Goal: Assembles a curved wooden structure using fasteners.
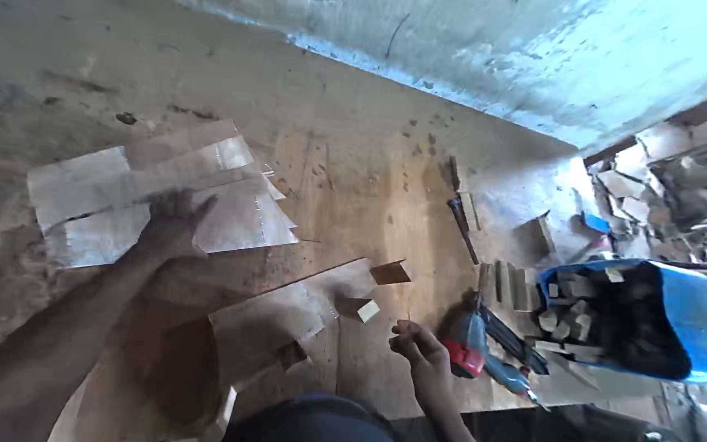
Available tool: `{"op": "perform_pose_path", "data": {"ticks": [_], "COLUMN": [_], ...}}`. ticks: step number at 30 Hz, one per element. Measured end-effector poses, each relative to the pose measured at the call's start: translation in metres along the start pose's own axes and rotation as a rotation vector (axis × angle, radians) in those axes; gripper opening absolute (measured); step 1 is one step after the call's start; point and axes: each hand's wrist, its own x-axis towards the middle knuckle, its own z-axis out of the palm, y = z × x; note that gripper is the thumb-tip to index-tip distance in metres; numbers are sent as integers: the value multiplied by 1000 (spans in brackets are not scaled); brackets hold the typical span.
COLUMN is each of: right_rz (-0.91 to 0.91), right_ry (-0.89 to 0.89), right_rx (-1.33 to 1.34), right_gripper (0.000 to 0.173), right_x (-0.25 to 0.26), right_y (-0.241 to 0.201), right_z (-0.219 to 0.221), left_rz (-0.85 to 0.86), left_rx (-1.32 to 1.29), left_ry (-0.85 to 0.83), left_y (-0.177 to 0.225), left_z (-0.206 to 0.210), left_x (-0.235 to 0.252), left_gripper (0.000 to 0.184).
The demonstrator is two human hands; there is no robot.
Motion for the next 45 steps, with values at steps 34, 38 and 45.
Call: {"op": "perform_pose_path", "data": {"ticks": [34,38,45], "right_rz": [-396,-373,-310], "right_ry": [-412,-340,-199], "right_rx": [-483,-540,-485], "right_gripper": [40,37,38], "right_x": [200,191,182], "right_y": [23,26,24], "right_z": [-90,-87,-76], "left_rz": [-846,-850,-873], "left_rx": [-1939,-1065,-660], "left_ry": [-25,681,183], "left_y": [431,432,320], "left_z": [-45,-68,-75], "left_x": [-235,-290,-316], "left_gripper": [58,23,125]}}
